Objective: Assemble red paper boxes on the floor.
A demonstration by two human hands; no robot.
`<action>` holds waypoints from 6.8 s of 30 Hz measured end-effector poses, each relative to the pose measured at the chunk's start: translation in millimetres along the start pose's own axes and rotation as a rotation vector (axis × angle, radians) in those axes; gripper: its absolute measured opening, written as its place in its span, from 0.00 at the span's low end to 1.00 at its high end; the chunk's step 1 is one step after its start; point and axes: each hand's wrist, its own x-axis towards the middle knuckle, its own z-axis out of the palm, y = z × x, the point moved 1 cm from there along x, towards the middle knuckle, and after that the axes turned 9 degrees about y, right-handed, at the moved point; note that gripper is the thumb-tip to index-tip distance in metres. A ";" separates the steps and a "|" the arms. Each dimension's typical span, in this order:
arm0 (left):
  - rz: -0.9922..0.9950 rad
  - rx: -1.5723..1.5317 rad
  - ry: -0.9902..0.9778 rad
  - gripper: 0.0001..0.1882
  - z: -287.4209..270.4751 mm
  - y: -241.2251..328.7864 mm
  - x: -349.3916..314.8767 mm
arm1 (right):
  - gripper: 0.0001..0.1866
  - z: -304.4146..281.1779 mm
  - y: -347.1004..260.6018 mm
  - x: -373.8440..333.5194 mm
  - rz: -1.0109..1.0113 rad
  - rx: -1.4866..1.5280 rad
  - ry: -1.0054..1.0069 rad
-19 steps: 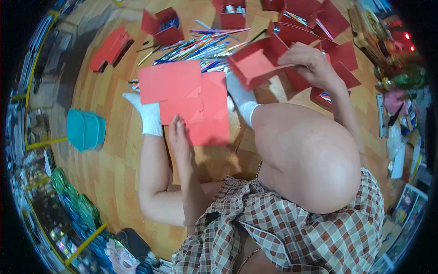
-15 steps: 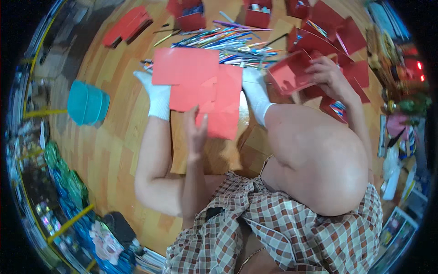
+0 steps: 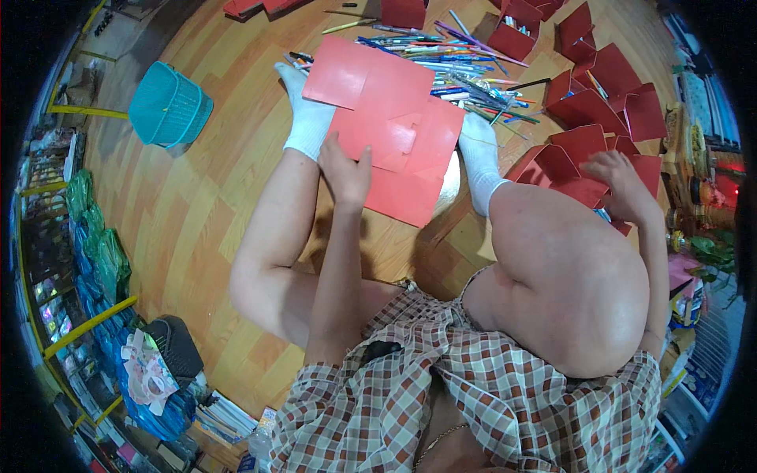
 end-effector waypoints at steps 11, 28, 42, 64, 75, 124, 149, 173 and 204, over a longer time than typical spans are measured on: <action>-0.157 0.562 -0.071 0.34 20.9 35.3 22.7 | 0.23 15.9 -62.0 173.2 -0.476 0.371 0.308; -0.260 0.376 -0.106 0.16 23.3 19.7 -3.8 | 0.36 141.9 -126.7 244.6 -0.190 0.511 0.572; -0.506 -0.204 -0.097 0.16 31.8 28.8 -5.2 | 0.35 142.5 -124.8 247.4 -0.121 0.572 0.658; -0.429 -1.439 -0.148 0.15 16.5 74.0 24.8 | 0.14 -55.0 -133.9 139.6 -0.186 1.512 0.243; -0.410 -1.619 -0.107 0.13 29.6 80.9 23.0 | 0.17 -48.0 -135.1 154.3 0.053 1.407 0.282; 0.330 -0.500 -0.480 0.30 -49.3 182.4 44.8 | 0.14 -65.2 -113.1 108.3 -0.474 0.476 0.986; -0.539 -1.299 -0.363 0.21 -44.9 126.0 16.7 | 0.42 -32.3 -121.7 140.9 -0.238 1.231 0.547; -0.057 -0.968 0.210 0.26 -29.2 148.7 16.9 | 0.48 -27.0 -135.8 134.1 -0.520 1.314 0.465; -0.267 -0.897 -0.146 0.33 -14.5 97.9 8.2 | 0.35 22.3 -124.8 135.7 -0.387 1.480 0.362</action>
